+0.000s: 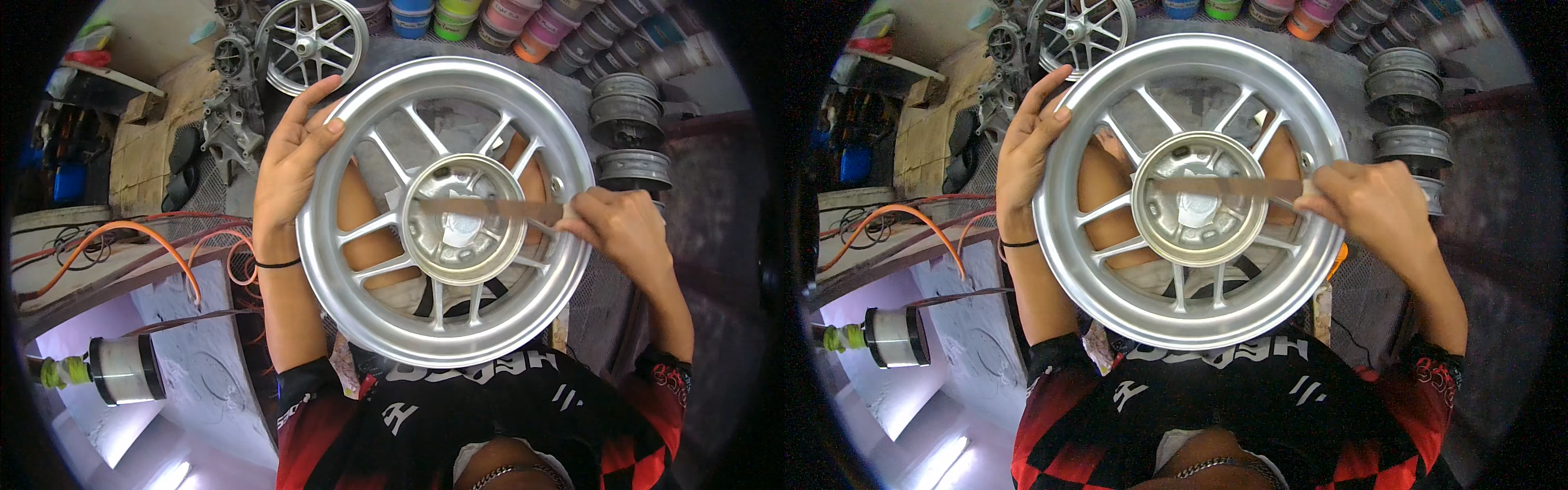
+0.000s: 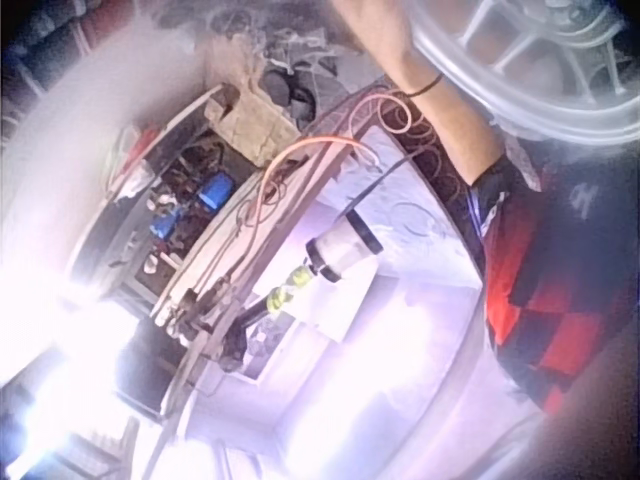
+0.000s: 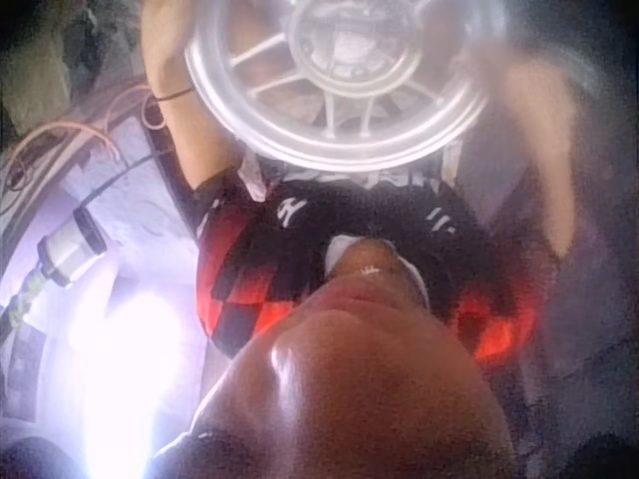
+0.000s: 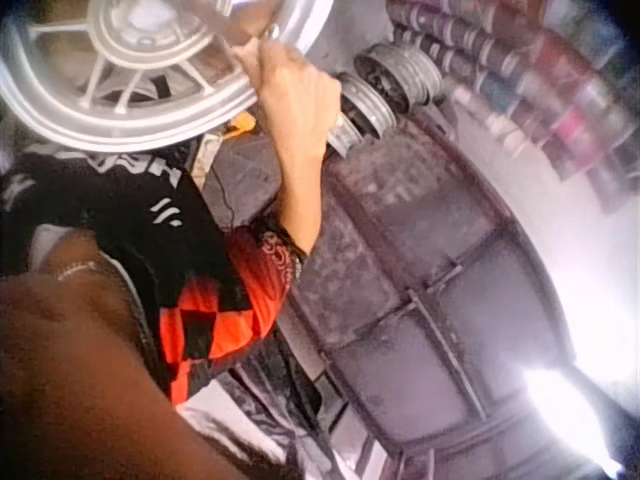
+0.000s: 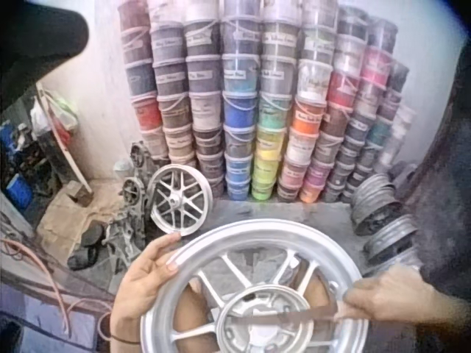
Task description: The person applies masking tape to the center hub of a silver alloy wheel to protect it. They then use a metal file to smooth the surface of the wheel spokes and rim, working methodically around the wheel.
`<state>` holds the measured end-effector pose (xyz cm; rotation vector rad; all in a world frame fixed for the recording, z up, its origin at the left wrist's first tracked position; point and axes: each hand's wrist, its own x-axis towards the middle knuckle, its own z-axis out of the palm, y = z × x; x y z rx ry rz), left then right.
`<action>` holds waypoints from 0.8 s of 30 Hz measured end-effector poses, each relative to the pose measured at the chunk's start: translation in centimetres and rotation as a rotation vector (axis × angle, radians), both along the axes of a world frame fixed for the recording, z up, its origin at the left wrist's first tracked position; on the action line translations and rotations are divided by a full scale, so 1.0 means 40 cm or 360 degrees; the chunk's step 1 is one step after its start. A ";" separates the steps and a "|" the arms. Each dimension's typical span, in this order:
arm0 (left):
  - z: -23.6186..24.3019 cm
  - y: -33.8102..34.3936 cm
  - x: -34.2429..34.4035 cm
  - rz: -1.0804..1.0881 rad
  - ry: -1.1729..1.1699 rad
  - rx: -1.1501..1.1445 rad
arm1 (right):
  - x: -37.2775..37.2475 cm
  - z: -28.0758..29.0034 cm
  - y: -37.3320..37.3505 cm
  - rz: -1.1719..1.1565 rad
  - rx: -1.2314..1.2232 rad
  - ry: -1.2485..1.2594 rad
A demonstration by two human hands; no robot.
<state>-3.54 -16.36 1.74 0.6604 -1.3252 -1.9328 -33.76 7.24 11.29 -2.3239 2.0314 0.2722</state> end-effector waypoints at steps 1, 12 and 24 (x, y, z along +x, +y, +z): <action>-0.001 0.001 0.001 0.0021 -0.0012 -0.0008 | -0.006 0.012 -0.006 -0.0026 -0.0025 0.0016; 0.006 0.002 0.004 0.0054 -0.0056 -0.0024 | 0.024 0.050 -0.001 -0.0084 -0.0015 0.0025; -0.022 0.328 0.111 0.0706 -0.0687 -0.0640 | -0.140 0.054 0.010 -0.0301 0.0056 -0.0576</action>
